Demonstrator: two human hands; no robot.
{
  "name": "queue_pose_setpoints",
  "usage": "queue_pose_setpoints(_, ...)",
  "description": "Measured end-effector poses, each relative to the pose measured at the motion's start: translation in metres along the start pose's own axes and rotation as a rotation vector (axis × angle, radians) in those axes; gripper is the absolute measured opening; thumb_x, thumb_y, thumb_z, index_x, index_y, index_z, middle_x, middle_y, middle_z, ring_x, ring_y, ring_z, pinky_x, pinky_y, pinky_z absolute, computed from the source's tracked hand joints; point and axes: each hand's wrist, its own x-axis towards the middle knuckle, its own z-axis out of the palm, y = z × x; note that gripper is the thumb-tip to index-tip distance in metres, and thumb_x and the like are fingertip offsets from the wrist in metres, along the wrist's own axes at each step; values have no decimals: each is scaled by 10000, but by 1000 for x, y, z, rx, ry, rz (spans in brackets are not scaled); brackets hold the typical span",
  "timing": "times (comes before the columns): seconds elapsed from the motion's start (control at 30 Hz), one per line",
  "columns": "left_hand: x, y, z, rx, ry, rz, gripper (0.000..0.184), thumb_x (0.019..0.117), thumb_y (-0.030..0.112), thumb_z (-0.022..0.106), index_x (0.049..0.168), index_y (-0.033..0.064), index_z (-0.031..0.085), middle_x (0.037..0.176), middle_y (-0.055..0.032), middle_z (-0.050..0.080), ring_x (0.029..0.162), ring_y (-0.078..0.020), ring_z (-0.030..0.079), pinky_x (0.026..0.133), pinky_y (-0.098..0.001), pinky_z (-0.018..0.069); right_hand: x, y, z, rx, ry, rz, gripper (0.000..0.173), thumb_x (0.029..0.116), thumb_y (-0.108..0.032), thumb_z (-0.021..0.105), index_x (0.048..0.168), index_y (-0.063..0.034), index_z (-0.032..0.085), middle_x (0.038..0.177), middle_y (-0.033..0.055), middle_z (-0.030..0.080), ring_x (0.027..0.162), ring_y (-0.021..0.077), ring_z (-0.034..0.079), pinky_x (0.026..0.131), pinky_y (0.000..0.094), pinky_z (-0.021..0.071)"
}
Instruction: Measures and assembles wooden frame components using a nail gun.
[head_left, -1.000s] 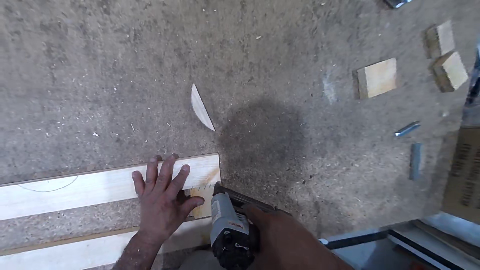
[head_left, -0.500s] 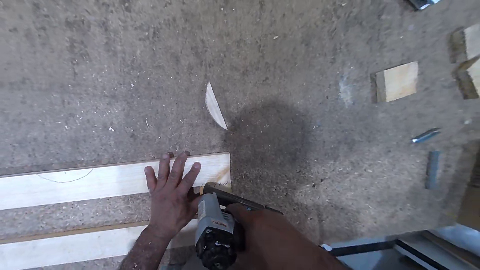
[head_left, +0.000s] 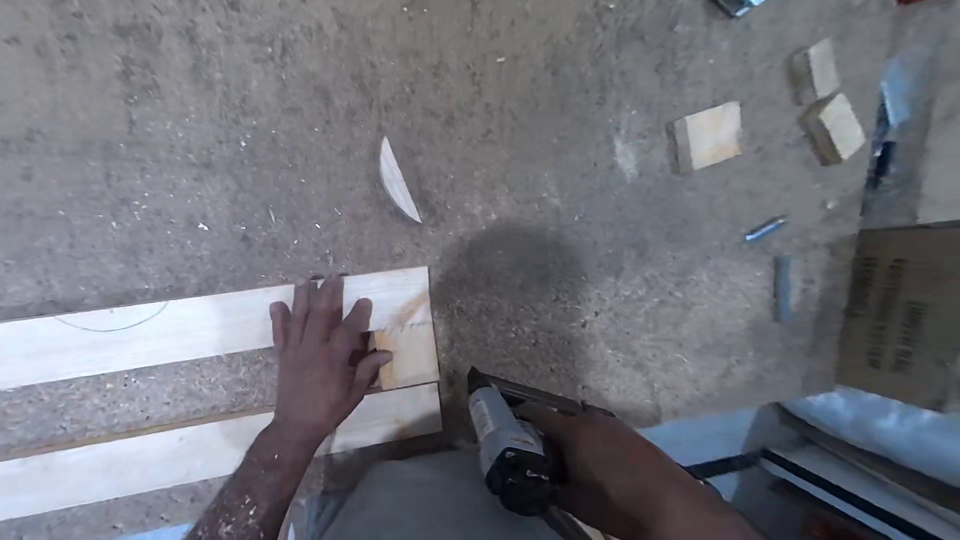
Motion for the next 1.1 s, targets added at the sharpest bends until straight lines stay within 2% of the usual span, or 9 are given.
queue_pose_setpoints(0.07, -15, 15, -6, -19, 6, 14, 494, 972, 534, 598, 1332, 202, 666, 1475, -135, 563, 1469, -402, 399, 1184, -664, 305, -4, 12, 14, 24, 3, -18, 681, 832, -405, 786, 1430, -198, 537, 1018, 189, 705, 931, 423, 694, 769, 662, 545)
queue_pose_setpoints(0.13, -30, 30, -8, -4, -44, 8, 416, 978, 482, 606, 1241, 182, 725, 1241, -95, 698, 1247, -334, 614, 1039, -577, 490, -6, 13, 23, 53, -8, -56, 666, 853, -381, 770, 1443, -193, 523, 1022, 199, 700, 939, 432, 690, 777, 668, 538)
queue_pose_setpoints(0.23, -45, 43, -6, 34, -85, 25, 530, 968, 571, 584, 1189, 116, 742, 1092, -133, 721, 1065, -343, 683, 922, -549, 556, -6, 2, 33, 58, 7, -109, 669, 866, -385, 751, 1458, -192, 505, 1033, 207, 698, 950, 442, 687, 774, 673, 534)
queue_pose_setpoints(0.33, -34, 55, -12, 39, -160, 280, 502, 983, 586, 553, 1284, 212, 701, 1248, -87, 693, 1219, -326, 631, 985, -561, 526, -4, -10, 35, 26, -13, -105, 669, 897, -398, 715, 1487, -196, 472, 1080, 222, 690, 1000, 455, 678, 801, 671, 527)
queue_pose_setpoints(0.43, -8, 50, 0, 83, -360, 531, 676, 936, 659, 557, 1504, 292, 526, 1641, -9, 398, 1549, -321, 284, 1202, -642, 279, -4, -12, 38, -19, -22, -126, 660, 912, -427, 698, 1482, -180, 475, 1073, 230, 688, 994, 462, 676, 799, 674, 524)
queue_pose_setpoints(0.53, 6, 35, 16, 123, -449, 597, 878, 838, 788, 577, 1567, 318, 440, 1708, 11, 258, 1593, -342, 126, 1231, -691, 113, -5, -13, 40, -41, -13, -135, 653, 914, -412, 700, 1476, -169, 475, 1078, 236, 683, 1004, 465, 673, 801, 674, 523)
queue_pose_setpoints(0.8, 7, 21, 33, 105, -368, 666, 757, 866, 821, 477, 1442, 342, 589, 1666, 97, 346, 1591, -334, 139, 1232, -680, 119, 1, -14, 43, -26, -15, -117, 593, 931, -410, 677, 1424, -138, 491, 1045, 230, 678, 983, 457, 678, 779, 661, 529)
queue_pose_setpoints(0.9, 7, 18, 37, 45, -312, 685, 721, 890, 799, 465, 1390, 311, 643, 1584, 71, 482, 1567, -347, 228, 1229, -687, 136, 5, -12, 46, -4, -10, -117, 584, 932, -409, 676, 1418, -141, 496, 1042, 224, 681, 980, 452, 680, 781, 656, 530)
queue_pose_setpoints(1.1, 7, 16, 43, -4, -238, 697, 705, 894, 789, 482, 1352, 289, 677, 1518, 49, 558, 1530, -334, 322, 1218, -693, 158, 4, -13, 42, 12, 16, -130, 579, 934, -418, 663, 1424, -158, 497, 1022, 212, 686, 966, 444, 685, 771, 650, 532)
